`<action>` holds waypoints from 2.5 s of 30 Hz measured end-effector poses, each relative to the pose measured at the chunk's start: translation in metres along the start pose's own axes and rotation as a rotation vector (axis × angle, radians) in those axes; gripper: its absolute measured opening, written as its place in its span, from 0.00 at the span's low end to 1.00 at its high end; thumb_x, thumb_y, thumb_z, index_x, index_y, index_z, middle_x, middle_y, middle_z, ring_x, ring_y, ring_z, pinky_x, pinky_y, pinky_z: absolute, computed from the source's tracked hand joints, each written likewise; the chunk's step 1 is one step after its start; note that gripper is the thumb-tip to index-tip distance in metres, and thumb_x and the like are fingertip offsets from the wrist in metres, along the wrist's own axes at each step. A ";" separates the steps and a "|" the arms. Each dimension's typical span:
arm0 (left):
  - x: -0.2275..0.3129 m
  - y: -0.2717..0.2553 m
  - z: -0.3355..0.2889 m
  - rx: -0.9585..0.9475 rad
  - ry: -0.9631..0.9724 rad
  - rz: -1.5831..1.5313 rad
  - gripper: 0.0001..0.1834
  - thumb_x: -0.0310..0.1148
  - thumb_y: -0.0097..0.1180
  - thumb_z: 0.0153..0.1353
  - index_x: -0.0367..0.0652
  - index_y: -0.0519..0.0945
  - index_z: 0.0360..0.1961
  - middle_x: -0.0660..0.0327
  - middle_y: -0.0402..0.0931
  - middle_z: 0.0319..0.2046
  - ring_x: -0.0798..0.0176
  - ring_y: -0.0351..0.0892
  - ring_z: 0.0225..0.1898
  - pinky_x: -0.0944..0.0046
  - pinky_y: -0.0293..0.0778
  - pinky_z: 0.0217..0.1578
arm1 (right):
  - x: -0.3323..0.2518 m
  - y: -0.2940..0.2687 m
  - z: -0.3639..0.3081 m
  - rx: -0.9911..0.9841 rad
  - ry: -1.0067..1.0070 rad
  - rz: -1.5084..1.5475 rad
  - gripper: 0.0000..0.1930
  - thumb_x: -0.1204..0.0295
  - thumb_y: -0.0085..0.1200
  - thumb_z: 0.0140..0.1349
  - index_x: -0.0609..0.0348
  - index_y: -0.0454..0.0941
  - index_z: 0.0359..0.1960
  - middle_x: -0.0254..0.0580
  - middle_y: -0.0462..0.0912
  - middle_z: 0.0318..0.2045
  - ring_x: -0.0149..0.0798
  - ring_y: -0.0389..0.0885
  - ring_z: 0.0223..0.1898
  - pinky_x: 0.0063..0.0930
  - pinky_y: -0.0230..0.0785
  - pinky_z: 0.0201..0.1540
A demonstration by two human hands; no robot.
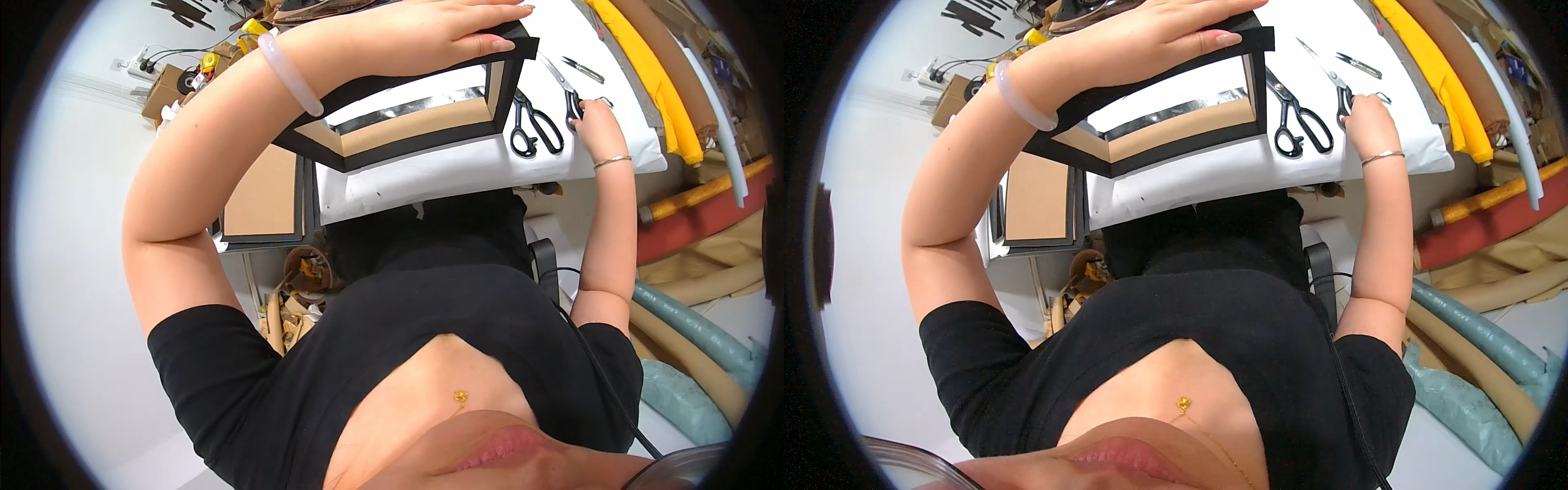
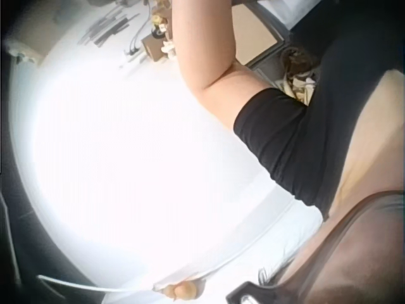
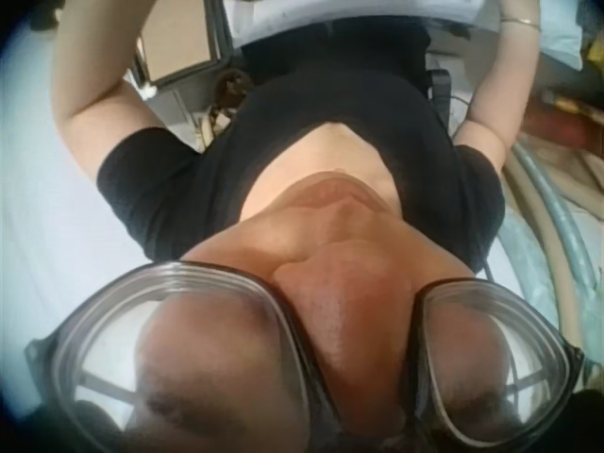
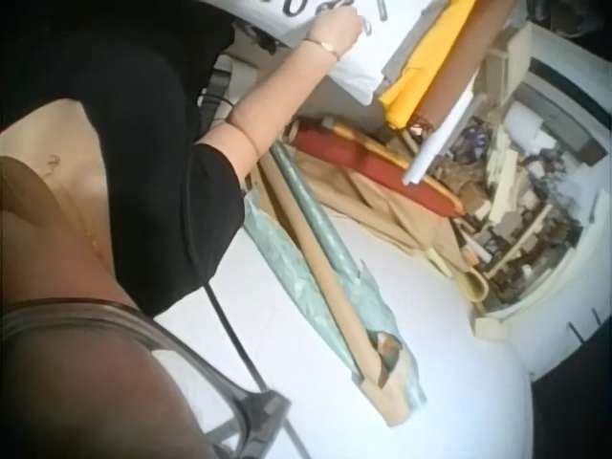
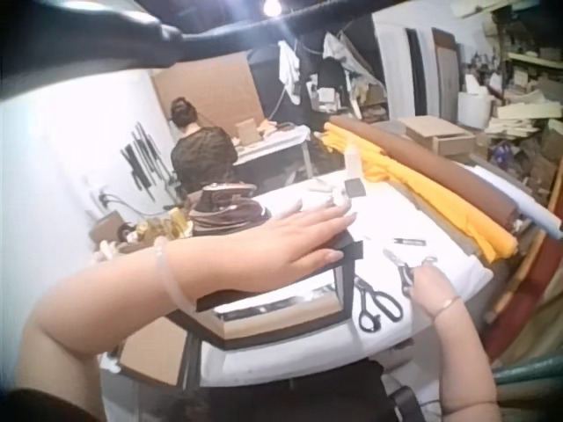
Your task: The person folds a black foam sheet, then uses an iron to press the folded edge. They place the foam on a cardboard frame and trim the edges with scissors. The person continues to adjust and cut the foam to fit the frame.
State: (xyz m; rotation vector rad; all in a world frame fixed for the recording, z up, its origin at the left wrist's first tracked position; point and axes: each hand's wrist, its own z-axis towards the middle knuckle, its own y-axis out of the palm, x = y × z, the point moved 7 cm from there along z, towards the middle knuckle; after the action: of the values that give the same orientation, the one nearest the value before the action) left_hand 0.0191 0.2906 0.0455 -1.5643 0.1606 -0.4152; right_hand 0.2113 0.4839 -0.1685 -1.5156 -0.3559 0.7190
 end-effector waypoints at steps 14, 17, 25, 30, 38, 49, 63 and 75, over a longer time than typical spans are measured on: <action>-0.044 -0.013 0.019 -0.077 -0.139 -0.186 0.31 0.48 0.34 0.81 0.48 0.57 0.79 0.45 0.45 0.80 0.45 0.40 0.81 0.54 0.37 0.79 | 0.033 -0.008 -0.053 -0.432 0.202 1.442 0.19 0.64 0.58 0.72 0.66 0.77 0.57 0.39 0.86 0.43 0.29 0.85 0.38 0.22 0.79 0.48; -0.051 -0.015 0.021 -0.081 -0.160 -0.215 0.31 0.48 0.33 0.81 0.48 0.57 0.79 0.46 0.44 0.80 0.47 0.39 0.81 0.54 0.36 0.79 | 0.002 -0.025 -0.096 -0.245 0.010 1.658 0.14 0.67 0.56 0.72 0.62 0.74 0.52 0.35 0.81 0.39 0.30 0.82 0.39 0.23 0.76 0.46; -0.055 -0.022 0.024 -0.090 -0.145 -0.293 0.31 0.48 0.33 0.81 0.45 0.57 0.79 0.47 0.47 0.80 0.49 0.42 0.81 0.55 0.38 0.78 | -0.089 0.024 -0.133 -0.554 -0.221 1.707 0.29 0.67 0.81 0.49 0.58 0.75 0.47 0.34 0.82 0.36 0.29 0.83 0.36 0.22 0.76 0.41; -0.073 -0.019 0.025 -0.081 -0.108 -0.297 0.32 0.48 0.34 0.81 0.42 0.58 0.78 0.47 0.48 0.79 0.49 0.42 0.81 0.55 0.38 0.78 | -0.107 0.041 -0.098 -0.580 -0.341 1.732 0.29 0.67 0.80 0.51 0.58 0.73 0.48 0.35 0.81 0.36 0.28 0.80 0.38 0.23 0.74 0.44; -0.082 -0.017 0.025 -0.072 -0.161 -0.321 0.32 0.49 0.34 0.80 0.44 0.59 0.78 0.46 0.48 0.79 0.47 0.42 0.81 0.53 0.39 0.78 | -0.116 0.041 -0.068 -0.440 -0.372 1.686 0.26 0.72 0.80 0.50 0.57 0.73 0.45 0.36 0.82 0.34 0.28 0.80 0.36 0.23 0.74 0.43; -0.076 -0.018 0.025 -0.066 -0.171 -0.339 0.32 0.50 0.35 0.80 0.45 0.60 0.78 0.45 0.48 0.79 0.46 0.42 0.81 0.51 0.40 0.78 | -0.116 0.046 -0.057 -0.316 -0.363 1.674 0.24 0.76 0.79 0.49 0.58 0.74 0.42 0.35 0.83 0.32 0.28 0.82 0.34 0.21 0.74 0.38; -0.077 -0.019 0.023 -0.048 -0.138 -0.377 0.32 0.50 0.35 0.80 0.44 0.61 0.77 0.42 0.49 0.78 0.44 0.43 0.81 0.51 0.41 0.78 | -0.112 0.051 -0.062 -0.247 -0.287 1.662 0.22 0.79 0.77 0.51 0.58 0.74 0.41 0.35 0.83 0.31 0.25 0.80 0.31 0.18 0.74 0.37; -0.071 -0.020 0.027 -0.077 -0.142 -0.344 0.33 0.51 0.33 0.80 0.43 0.59 0.78 0.42 0.48 0.79 0.44 0.43 0.81 0.52 0.41 0.78 | -0.112 0.043 -0.070 -0.271 -0.342 1.655 0.25 0.77 0.80 0.48 0.59 0.73 0.41 0.36 0.83 0.30 0.28 0.83 0.31 0.20 0.76 0.37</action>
State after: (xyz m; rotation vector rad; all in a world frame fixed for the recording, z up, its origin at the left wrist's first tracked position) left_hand -0.0394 0.3421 0.0545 -1.6951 -0.2080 -0.5690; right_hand 0.1622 0.3555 -0.1895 -1.7296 0.7369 2.2777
